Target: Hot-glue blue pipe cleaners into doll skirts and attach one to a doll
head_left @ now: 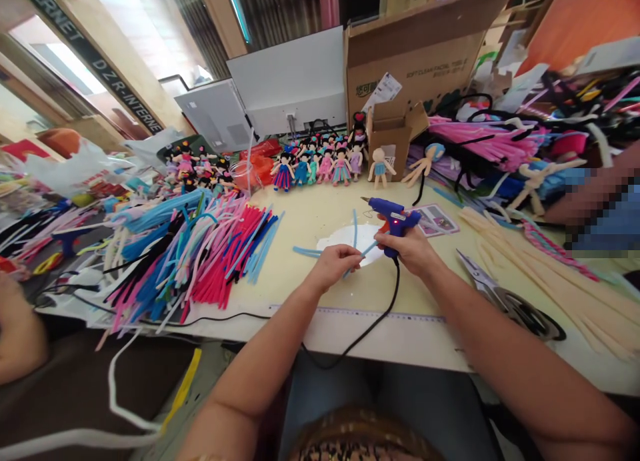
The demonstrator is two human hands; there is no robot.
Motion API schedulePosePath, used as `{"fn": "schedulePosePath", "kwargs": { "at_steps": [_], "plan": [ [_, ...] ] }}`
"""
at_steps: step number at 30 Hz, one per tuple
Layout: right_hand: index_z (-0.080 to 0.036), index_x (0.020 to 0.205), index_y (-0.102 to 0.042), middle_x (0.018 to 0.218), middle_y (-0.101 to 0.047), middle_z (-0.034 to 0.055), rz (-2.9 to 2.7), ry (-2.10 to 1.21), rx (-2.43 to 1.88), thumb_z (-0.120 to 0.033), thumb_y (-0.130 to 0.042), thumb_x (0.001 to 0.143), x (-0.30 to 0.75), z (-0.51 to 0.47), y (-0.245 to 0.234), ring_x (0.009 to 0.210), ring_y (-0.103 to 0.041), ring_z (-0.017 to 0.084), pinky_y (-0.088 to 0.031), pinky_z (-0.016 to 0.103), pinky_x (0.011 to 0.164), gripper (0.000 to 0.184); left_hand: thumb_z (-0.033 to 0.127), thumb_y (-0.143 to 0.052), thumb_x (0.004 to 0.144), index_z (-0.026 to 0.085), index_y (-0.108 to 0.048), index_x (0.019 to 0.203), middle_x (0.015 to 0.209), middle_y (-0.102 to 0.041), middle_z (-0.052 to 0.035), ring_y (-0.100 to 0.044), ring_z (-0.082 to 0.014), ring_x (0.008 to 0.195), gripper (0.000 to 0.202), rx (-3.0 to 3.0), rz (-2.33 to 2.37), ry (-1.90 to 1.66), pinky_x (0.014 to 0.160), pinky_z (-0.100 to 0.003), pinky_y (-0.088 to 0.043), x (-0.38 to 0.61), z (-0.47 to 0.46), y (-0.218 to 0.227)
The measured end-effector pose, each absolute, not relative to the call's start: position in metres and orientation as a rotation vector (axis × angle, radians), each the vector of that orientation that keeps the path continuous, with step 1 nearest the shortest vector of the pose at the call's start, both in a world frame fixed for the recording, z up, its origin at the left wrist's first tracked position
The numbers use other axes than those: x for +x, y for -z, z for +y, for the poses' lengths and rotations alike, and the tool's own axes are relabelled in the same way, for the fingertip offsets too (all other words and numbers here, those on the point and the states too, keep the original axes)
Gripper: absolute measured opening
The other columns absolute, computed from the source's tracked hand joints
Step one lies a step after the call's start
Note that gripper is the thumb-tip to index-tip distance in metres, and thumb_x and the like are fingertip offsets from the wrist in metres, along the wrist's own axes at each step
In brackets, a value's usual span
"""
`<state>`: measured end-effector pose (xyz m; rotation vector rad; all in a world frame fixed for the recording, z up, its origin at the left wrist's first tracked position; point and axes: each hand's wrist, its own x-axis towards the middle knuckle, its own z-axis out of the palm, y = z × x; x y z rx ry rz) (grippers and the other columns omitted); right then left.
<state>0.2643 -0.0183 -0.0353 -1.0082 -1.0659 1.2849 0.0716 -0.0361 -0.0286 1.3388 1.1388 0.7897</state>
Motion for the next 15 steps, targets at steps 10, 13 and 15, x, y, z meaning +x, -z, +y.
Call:
{"fn": "schedulePosePath", "kwargs": {
  "at_steps": [10,13,15],
  "plan": [
    [-0.017,0.105,-0.062,0.066,-0.059,-0.0039,-1.028,-1.279,-1.083,-0.031,-0.084,0.051,0.265,-0.019,0.030,0.054,-0.057,0.013,-0.048,0.030,0.056,0.060,0.027,-0.074,0.059,0.013,-0.070,0.079,0.066,-0.063,0.0000,-0.051,-0.0100,0.062,0.024,1.352,1.092,-0.699,0.062,-0.026,-0.039,0.070,-0.043,0.020],
    [-0.017,0.102,-0.062,0.066,-0.058,-0.0041,-1.016,-1.288,-1.093,-0.031,-0.084,0.049,0.265,-0.018,0.030,0.052,-0.056,0.013,-0.048,0.030,0.054,0.059,0.029,-0.074,0.061,0.014,-0.070,0.076,0.065,-0.062,0.0004,-0.050,-0.0102,0.061,0.022,1.411,1.107,-0.703,0.062,-0.027,-0.038,0.068,-0.045,0.017],
    [-0.016,0.100,-0.061,0.064,-0.058,-0.0044,-1.013,-1.297,-1.088,-0.030,-0.084,0.049,0.265,-0.018,0.030,0.051,-0.055,0.012,-0.047,0.030,0.054,0.058,0.030,-0.073,0.062,0.014,-0.069,0.075,0.066,-0.061,0.0004,-0.049,-0.0103,0.062,0.021,1.441,1.102,-0.719,0.062,-0.027,-0.038,0.068,-0.045,0.017]
  ]
}}
